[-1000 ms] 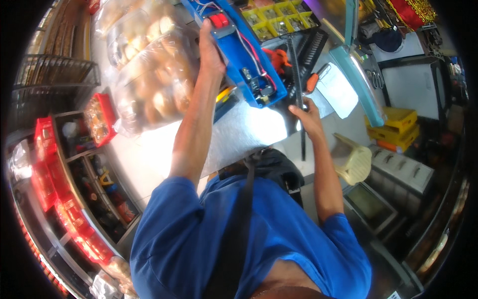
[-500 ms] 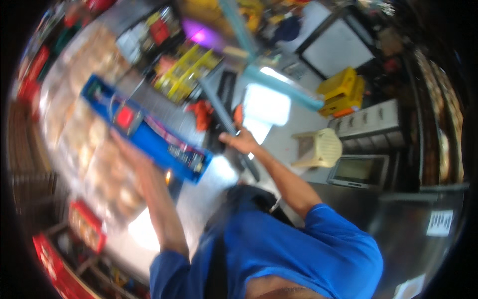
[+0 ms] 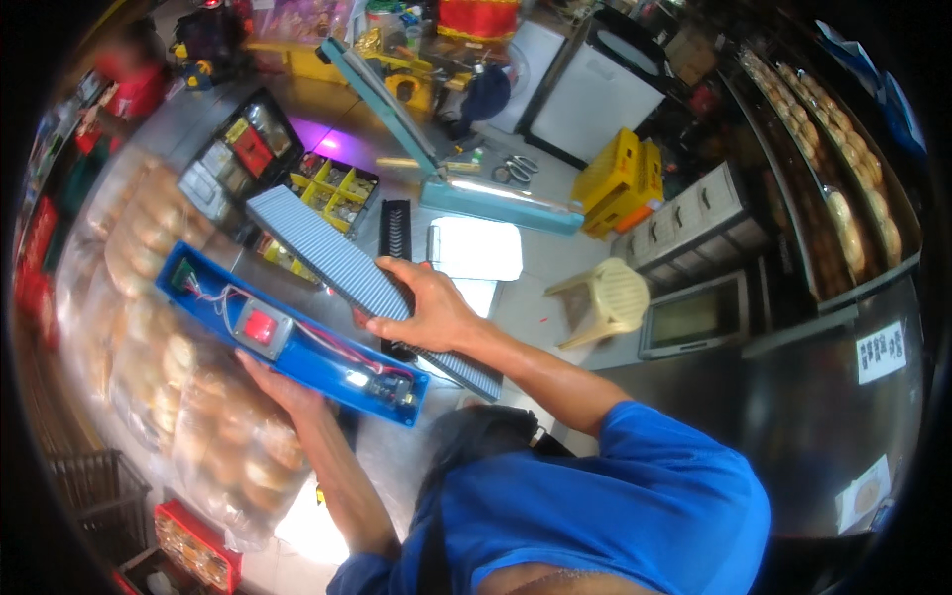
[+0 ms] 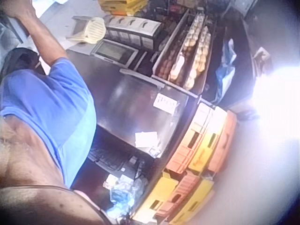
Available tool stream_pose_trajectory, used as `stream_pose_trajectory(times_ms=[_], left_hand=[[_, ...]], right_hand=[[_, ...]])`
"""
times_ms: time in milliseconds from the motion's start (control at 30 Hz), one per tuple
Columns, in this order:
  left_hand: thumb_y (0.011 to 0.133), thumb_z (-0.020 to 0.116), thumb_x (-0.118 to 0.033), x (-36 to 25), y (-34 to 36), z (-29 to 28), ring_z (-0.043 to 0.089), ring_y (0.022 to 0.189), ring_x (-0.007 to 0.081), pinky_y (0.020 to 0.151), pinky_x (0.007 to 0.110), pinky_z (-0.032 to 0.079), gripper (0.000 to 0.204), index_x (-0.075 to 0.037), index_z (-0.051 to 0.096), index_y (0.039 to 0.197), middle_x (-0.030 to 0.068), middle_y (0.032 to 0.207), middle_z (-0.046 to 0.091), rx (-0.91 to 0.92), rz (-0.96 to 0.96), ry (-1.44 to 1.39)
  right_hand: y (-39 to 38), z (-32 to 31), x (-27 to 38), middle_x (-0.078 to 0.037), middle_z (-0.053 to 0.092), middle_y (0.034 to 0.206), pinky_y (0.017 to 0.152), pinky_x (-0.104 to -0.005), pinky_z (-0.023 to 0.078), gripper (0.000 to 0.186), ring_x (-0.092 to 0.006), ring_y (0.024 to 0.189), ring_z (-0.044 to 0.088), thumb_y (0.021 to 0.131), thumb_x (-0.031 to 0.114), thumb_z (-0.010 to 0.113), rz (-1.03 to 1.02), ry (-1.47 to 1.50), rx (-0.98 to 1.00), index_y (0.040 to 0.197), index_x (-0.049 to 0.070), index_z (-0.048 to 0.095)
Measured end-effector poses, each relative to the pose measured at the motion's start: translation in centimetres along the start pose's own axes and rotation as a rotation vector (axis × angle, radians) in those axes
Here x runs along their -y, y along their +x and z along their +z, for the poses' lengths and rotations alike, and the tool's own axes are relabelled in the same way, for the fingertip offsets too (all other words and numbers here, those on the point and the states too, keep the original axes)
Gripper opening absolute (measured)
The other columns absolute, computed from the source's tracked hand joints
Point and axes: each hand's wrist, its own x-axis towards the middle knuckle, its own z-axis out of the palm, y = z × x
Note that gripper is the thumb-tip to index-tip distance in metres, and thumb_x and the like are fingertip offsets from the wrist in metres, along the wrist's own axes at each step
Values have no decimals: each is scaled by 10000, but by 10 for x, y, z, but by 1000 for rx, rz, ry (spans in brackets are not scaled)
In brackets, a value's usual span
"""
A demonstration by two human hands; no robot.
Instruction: The person cuts a piece of light blue corrugated material using orange-handled shears. They then move to a counter, place the material into a blue plastic folder, and close it. Finally, they pick up a black textured object and place it on a shelf.
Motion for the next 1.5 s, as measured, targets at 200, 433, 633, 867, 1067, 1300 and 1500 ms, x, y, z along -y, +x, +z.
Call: stream_pose_trajectory(times_ms=[200, 433, 633, 867, 1067, 1300, 1500], left_hand=[[968, 450, -575, 15, 3, -19, 641, 976, 250, 862, 415, 543, 582, -82, 527, 1267, 92, 1111, 644, 144, -47, -74], [981, 391, -597, 25, 3, -11, 652, 1031, 209, 927, 364, 527, 660, -33, 543, 1287, 123, 1168, 657, 78, -54, -56], [988, 479, -493, 32, 2, -12, 596, 1070, 186, 924, 353, 514, 501, -103, 413, 1294, 94, 1165, 579, 162, -108, -131], [1004, 367, -558, 36, 1, -7, 644, 1053, 213, 931, 369, 535, 623, -35, 496, 1317, 131, 1184, 631, 161, -65, -41], [1014, 374, -521, 37, -4, -8, 638, 1073, 228, 929, 398, 543, 548, -94, 409, 1357, 139, 1217, 600, 130, -52, 32], [996, 433, -513, 37, -6, -6, 598, 1108, 225, 942, 408, 525, 557, -118, 330, 1376, 122, 1247, 552, 169, 18, 92], [952, 543, -507, 37, -15, -3, 476, 1242, 243, 1045, 400, 411, 783, -75, 187, 1500, 156, 1349, 457, 179, 7, 90]], right_hand=[[-7, 21, 20, -269, 540, 1213, 1014, -455, 410, 826, -411, 1137, 537, 656, 327, 831, -175, -69, -46, 1285, -93, 500], [-3, 43, 44, -252, 500, 1205, 960, -444, 446, 808, -381, 1123, 534, 655, 256, 833, -277, -217, 5, 1341, -21, 506], [8, 55, 38, -218, 495, 1154, 931, -436, 441, 756, -343, 1093, 514, 654, 248, 828, -345, -212, 32, 1321, 16, 560], [15, 62, 38, -227, 488, 1145, 904, -446, 436, 753, -343, 1088, 493, 666, 272, 836, -380, -258, 27, 1327, 32, 567], [8, 59, 35, -257, 476, 1172, 906, -462, 430, 748, -361, 1082, 492, 689, 284, 831, -403, -274, 33, 1342, 41, 558], [4, 63, 33, -279, 471, 1167, 913, -460, 420, 708, -373, 1083, 483, 773, 349, 786, -431, -292, 21, 1341, 2, 546], [10, 65, 31, -255, 469, 1158, 883, -449, 436, 703, -357, 1062, 497, 770, 360, 781, -403, -283, -10, 1328, -6, 560]])
